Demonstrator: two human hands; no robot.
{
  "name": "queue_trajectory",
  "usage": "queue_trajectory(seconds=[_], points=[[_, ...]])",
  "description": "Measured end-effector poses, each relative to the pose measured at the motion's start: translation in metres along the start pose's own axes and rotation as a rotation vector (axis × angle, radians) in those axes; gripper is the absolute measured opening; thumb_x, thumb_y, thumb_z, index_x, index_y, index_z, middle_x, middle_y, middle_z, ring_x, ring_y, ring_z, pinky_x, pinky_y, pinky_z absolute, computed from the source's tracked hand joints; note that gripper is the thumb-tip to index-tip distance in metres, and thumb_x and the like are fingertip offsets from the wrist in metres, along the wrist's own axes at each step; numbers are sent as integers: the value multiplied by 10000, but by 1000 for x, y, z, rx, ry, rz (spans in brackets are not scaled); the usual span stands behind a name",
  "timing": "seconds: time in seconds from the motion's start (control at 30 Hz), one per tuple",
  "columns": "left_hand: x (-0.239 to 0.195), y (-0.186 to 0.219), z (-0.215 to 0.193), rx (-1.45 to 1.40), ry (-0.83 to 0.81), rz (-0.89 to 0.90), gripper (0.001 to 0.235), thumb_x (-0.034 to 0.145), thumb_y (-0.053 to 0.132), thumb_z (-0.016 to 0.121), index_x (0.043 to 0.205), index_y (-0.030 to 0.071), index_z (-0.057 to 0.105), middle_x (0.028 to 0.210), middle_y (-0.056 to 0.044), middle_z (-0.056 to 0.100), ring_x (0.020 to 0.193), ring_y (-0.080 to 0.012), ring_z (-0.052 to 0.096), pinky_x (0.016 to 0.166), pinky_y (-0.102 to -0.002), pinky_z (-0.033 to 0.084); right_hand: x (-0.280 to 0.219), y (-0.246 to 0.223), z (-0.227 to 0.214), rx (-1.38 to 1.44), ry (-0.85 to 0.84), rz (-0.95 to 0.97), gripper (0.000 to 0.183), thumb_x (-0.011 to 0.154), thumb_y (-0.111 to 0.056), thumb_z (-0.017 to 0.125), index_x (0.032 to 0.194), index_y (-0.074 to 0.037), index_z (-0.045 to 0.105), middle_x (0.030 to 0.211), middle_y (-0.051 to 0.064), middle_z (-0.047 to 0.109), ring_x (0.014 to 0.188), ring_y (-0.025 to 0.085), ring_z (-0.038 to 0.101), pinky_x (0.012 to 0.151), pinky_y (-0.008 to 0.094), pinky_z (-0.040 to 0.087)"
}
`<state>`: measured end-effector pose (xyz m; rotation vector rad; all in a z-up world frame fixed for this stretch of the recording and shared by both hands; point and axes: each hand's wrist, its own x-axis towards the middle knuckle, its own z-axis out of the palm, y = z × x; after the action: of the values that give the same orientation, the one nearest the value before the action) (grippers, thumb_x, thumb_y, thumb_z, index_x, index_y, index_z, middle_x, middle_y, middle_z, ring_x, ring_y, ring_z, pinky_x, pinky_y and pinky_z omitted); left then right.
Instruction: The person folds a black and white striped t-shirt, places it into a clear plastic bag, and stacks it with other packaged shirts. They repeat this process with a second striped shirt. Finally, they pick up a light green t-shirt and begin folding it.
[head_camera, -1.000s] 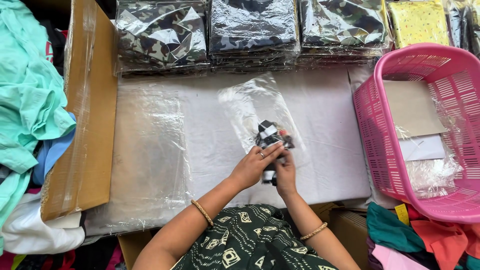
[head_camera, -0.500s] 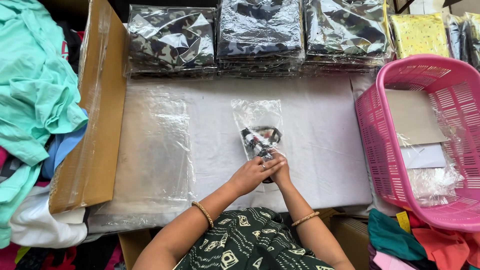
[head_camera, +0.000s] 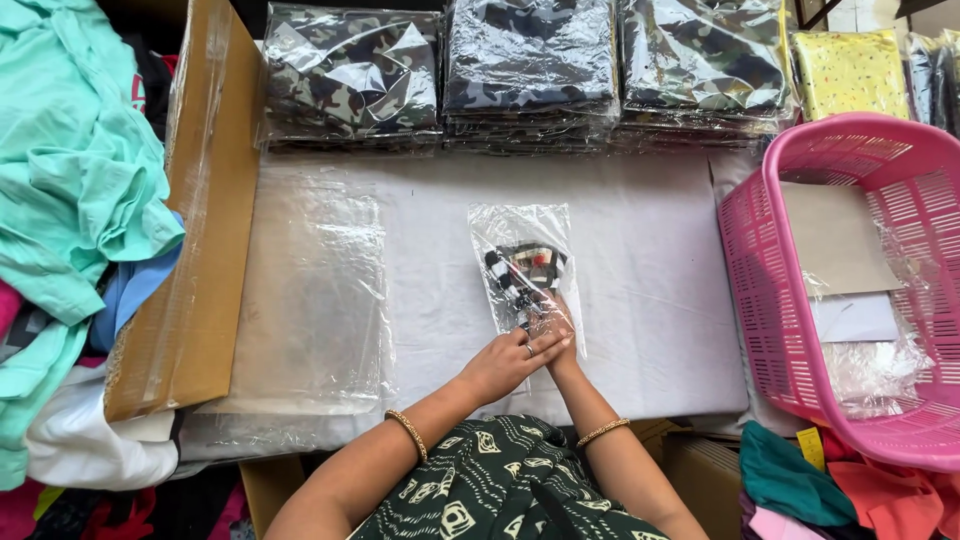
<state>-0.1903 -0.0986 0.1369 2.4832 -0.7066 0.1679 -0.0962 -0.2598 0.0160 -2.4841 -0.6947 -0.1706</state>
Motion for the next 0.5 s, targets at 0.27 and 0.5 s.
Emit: queue_trajectory(seconds=[0.27, 0.5], points=[[-1, 5, -7, -10, -30, 21, 690, 890, 8, 572, 1547, 191, 473, 1613, 60, 442, 861, -214, 541, 840, -341, 553, -20, -18, -26, -251, -131, 38, 495, 947, -188, 553, 1409, -15, 523, 1504, 270, 452, 1444, 409, 374, 1208, 493, 274], [-8, 5, 6, 10, -9, -4, 669, 891, 33, 578, 1536, 191, 496, 1580, 51, 445, 912, -197, 559, 908, -355, 542, -28, -53, -38, -319, -90, -105, 663, 956, -187, 561, 1556, 8, 358, 1639, 266, 329, 1538, 405, 299, 1239, 531, 221]])
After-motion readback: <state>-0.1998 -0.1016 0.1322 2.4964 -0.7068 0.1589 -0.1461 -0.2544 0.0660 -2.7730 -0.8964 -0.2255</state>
